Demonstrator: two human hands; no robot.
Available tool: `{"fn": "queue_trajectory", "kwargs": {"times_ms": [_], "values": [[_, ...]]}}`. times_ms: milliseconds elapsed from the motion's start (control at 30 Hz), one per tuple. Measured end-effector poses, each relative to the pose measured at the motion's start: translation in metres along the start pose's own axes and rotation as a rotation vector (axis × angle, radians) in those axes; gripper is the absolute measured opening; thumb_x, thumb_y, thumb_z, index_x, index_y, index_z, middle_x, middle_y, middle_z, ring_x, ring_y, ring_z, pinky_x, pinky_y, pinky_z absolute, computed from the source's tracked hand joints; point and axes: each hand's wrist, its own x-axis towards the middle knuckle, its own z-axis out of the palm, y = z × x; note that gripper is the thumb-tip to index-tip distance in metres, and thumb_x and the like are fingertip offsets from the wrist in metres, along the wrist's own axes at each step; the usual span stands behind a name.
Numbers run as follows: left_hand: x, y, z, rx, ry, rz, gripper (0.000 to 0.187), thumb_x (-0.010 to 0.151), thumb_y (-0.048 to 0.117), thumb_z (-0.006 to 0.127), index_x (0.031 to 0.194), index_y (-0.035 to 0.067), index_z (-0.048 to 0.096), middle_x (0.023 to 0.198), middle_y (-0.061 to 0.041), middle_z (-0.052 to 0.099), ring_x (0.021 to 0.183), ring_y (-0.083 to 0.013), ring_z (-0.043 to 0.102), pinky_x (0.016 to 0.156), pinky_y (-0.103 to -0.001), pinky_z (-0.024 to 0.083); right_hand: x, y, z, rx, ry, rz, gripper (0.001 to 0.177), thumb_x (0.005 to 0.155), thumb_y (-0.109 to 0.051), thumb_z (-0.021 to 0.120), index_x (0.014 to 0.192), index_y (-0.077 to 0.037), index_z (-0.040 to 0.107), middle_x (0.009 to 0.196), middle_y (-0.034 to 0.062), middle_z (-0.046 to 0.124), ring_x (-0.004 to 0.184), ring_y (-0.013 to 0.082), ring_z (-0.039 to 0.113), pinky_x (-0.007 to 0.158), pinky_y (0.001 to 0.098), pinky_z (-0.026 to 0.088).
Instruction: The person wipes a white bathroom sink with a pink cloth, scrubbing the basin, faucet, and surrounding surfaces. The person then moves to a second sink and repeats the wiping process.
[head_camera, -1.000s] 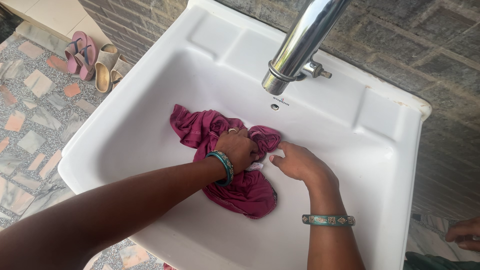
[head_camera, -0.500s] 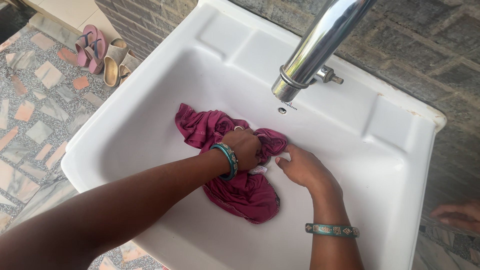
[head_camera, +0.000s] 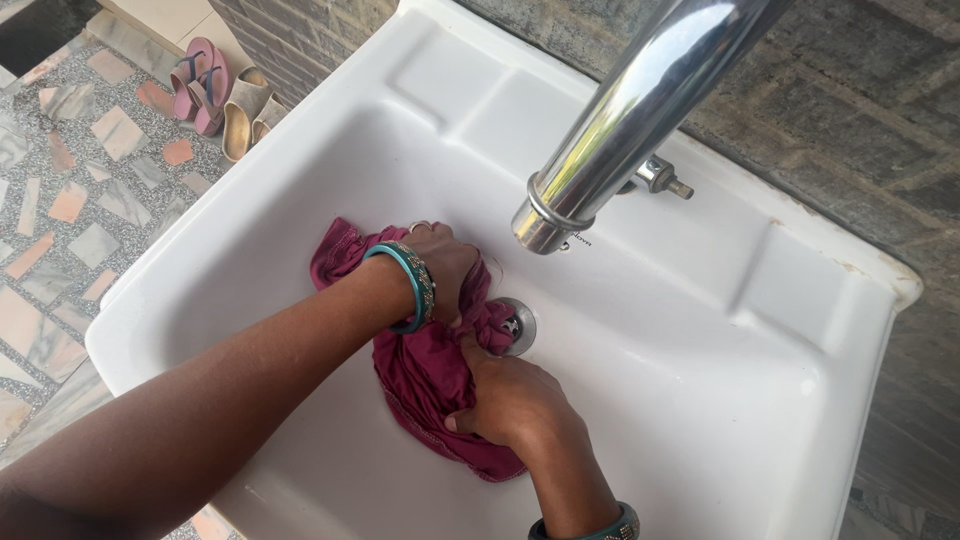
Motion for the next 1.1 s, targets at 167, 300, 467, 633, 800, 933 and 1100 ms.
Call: {"fn": "queue_trajectory", "kwargs": {"times_ms": [167, 300, 467, 633, 800, 933, 1100], "values": [[-0.004, 0.009, -0.01, 0.094, -0.278, 0.068, 0.117, 0.056, 0.037, 0.102, 0.147, 0.002, 0.037, 0.133, -0.018, 0.063, 0.123, -0.036, 0.06, 0.105, -0.042, 0.05, 0.011, 0.011, 0.006, -0.059, 0.03, 0.144, 0.079, 0.088, -0.02, 0.069, 0.158, -0.017, 0.034, 0.121, 0.0133, 0.072, 0.115, 0.0323, 0.068, 0.097, 0.0436, 0.055], [0.009, 0.004, 0.013, -0.023, -0.212, 0.149, 0.096, 0.053, 0.029, 0.1, 0.131, 0.001, 0.053, 0.12, -0.018, 0.07, 0.117, -0.0351, 0.066, 0.1, -0.041, 0.054, 0.019, 0.018, 0.004, -0.009, 0.031, 0.272, 0.083, 0.087, -0.009, 0.061, 0.16, -0.033, 0.031, 0.125, 0.0092, 0.071, 0.117, 0.0283, 0.069, 0.098, 0.0423, 0.056], [0.031, -0.002, 0.044, -0.232, 0.135, 0.256, 0.076, 0.058, 0.023, 0.095, 0.117, -0.001, 0.054, 0.1, -0.021, 0.073, 0.104, -0.0397, 0.069, 0.089, -0.045, 0.056, 0.021, 0.014, -0.002, 0.031, 0.033, 0.28, 0.09, 0.083, -0.016, 0.062, 0.163, -0.033, 0.024, 0.129, 0.0082, 0.069, 0.12, 0.0285, 0.067, 0.101, 0.041, 0.054], [0.03, 0.007, 0.054, -0.2, 0.289, 0.24, 0.059, 0.07, 0.019, 0.087, 0.115, -0.003, 0.056, 0.099, -0.025, 0.07, 0.097, -0.0452, 0.069, 0.088, -0.047, 0.056, 0.028, -0.001, 0.008, -0.071, 0.064, 0.211, 0.089, 0.084, -0.025, 0.065, 0.156, 0.003, 0.021, 0.125, 0.0172, 0.068, 0.117, 0.0322, 0.068, 0.098, 0.0418, 0.055], [0.017, 0.013, 0.042, -0.06, 0.186, 0.037, 0.058, 0.07, 0.023, 0.086, 0.121, 0.009, 0.064, 0.127, -0.029, 0.055, 0.12, -0.0475, 0.055, 0.095, -0.05, 0.053, 0.031, 0.016, 0.01, -0.003, 0.127, 0.092, 0.063, 0.083, -0.035, 0.069, 0.13, 0.001, 0.048, 0.114, 0.0217, 0.073, 0.112, 0.0355, 0.07, 0.095, 0.0445, 0.055], [0.016, 0.002, 0.038, -0.053, 0.303, -0.058, 0.038, 0.086, 0.017, 0.068, 0.121, 0.004, 0.067, 0.126, -0.031, 0.056, 0.118, -0.047, 0.058, 0.095, -0.047, 0.056, 0.038, 0.026, 0.011, 0.219, 0.18, 0.062, 0.072, 0.077, -0.035, 0.077, 0.131, 0.003, 0.048, 0.114, 0.0243, 0.07, 0.111, 0.0381, 0.068, 0.095, 0.0454, 0.055], [0.024, -0.003, 0.045, -0.15, 0.456, -0.047, 0.039, 0.082, 0.013, 0.067, 0.118, 0.001, 0.063, 0.117, -0.031, 0.055, 0.108, -0.047, 0.061, 0.087, -0.047, 0.058, 0.046, 0.023, 0.021, 0.243, 0.203, -0.101, 0.101, 0.076, -0.041, 0.085, 0.142, 0.017, 0.035, 0.111, 0.0297, 0.068, 0.111, 0.0379, 0.068, 0.096, 0.0416, 0.055]]}}
